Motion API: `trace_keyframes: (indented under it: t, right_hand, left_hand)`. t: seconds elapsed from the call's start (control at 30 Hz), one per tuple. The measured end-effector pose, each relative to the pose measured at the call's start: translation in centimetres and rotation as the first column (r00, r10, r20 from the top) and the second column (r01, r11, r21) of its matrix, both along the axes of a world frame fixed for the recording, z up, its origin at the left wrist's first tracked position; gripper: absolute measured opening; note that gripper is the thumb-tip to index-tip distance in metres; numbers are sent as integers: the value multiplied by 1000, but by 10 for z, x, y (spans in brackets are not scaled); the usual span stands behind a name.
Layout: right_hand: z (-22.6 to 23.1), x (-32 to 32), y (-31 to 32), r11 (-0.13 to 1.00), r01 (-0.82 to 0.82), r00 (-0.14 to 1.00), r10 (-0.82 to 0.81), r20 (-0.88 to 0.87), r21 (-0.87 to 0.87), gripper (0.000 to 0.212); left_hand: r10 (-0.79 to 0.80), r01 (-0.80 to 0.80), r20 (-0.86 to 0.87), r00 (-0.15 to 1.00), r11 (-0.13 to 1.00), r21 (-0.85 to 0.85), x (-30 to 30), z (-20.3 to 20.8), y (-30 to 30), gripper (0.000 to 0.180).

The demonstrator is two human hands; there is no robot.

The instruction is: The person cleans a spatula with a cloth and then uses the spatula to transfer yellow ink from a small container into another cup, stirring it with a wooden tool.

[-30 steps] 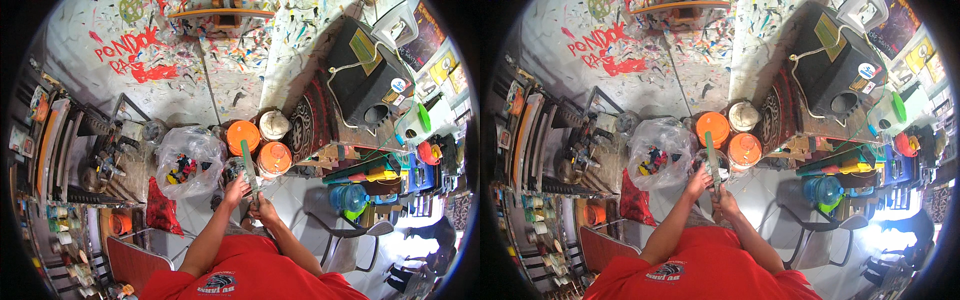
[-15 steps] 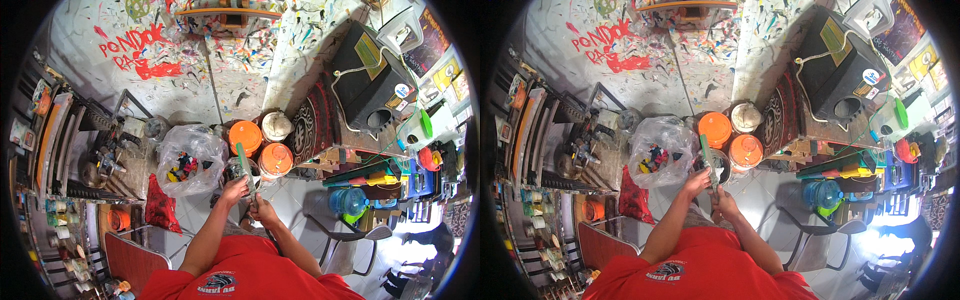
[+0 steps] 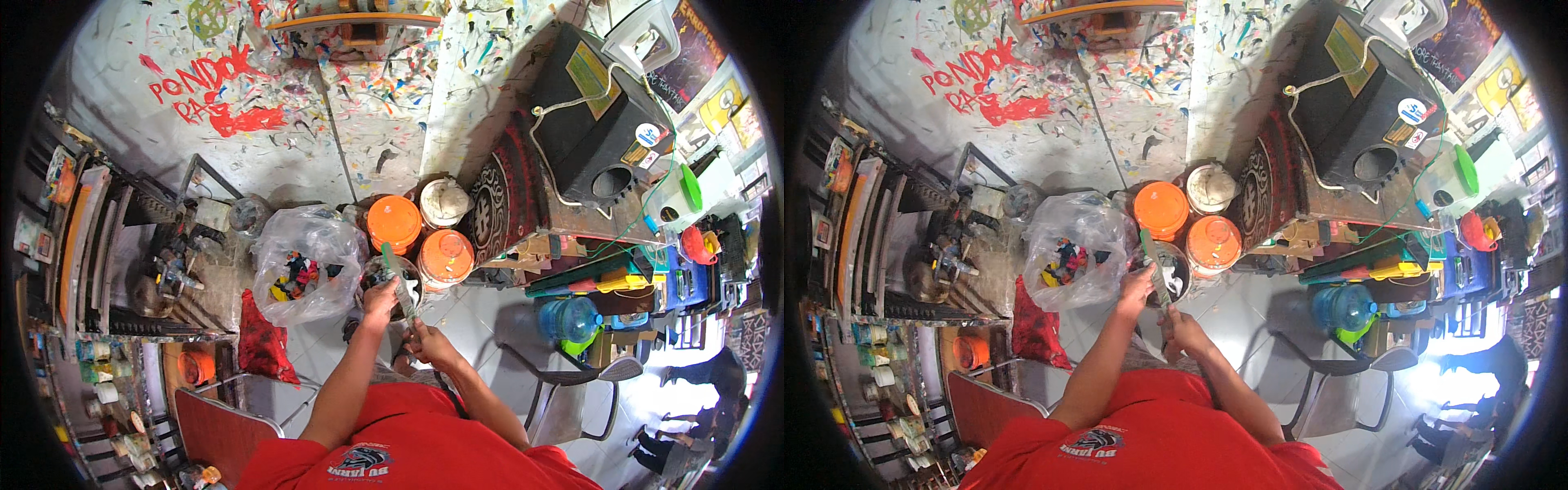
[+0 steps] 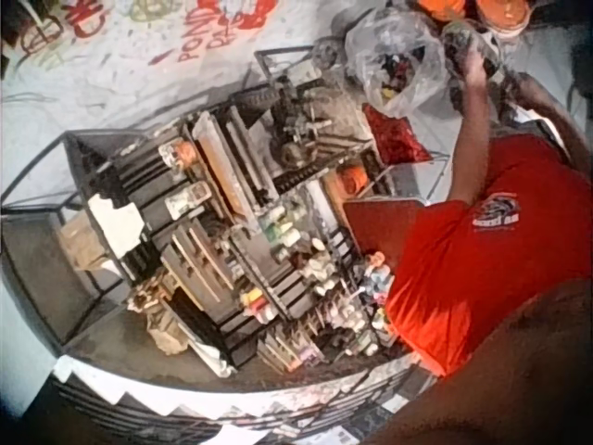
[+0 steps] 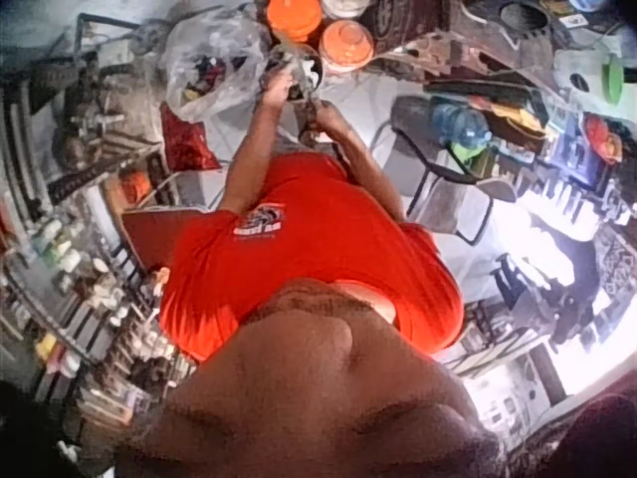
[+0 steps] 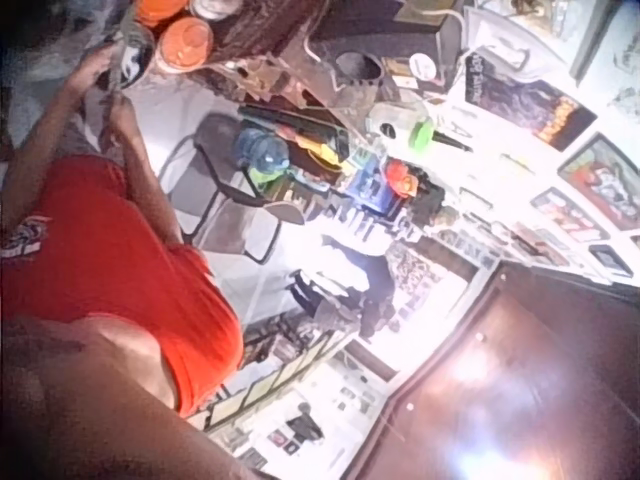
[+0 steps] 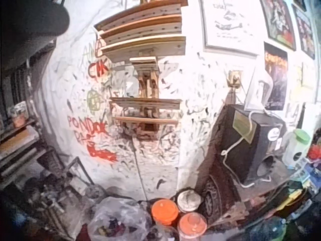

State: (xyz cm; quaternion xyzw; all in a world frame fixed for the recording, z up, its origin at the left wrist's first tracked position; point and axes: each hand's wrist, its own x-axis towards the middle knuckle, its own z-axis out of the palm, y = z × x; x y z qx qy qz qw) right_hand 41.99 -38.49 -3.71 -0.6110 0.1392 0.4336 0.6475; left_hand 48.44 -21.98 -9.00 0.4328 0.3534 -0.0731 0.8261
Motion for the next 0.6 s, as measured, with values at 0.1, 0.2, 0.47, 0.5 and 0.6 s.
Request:
trace_keyframes:
  t: [0.1, 0.2, 0.47, 0.5, 0.6]
  right_hand:
    - [2, -6, -3, 1000, 26, 1000, -26, -10, -7, 57]
    - [9, -14, -3, 1000, 4, 1000, -4, -2, 15, 53]
    - [40, -30, -17, 998, -18, 992, 26, -120, 67, 54]
    - [48, -33, -18, 999, -36, 995, 36, -92, 6, 54]
    - [63, -40, -21, 993, -59, 997, 55, -50, -99, 55]
  left_hand:
    - [26, -25, -53, 998, 1000, 18, 9, -8, 1, 20]
    - [20, -21, -83, 996, 1000, -15, 17, -23, 10, 25]
    - [-1, -1, -120, 993, 1000, -13, 35, -68, 23, 31]
    - [-12, 9, -106, 994, 999, -32, 36, -72, 23, 30]
    - [-5, 1, -121, 993, 1000, -28, 40, -85, 24, 28]
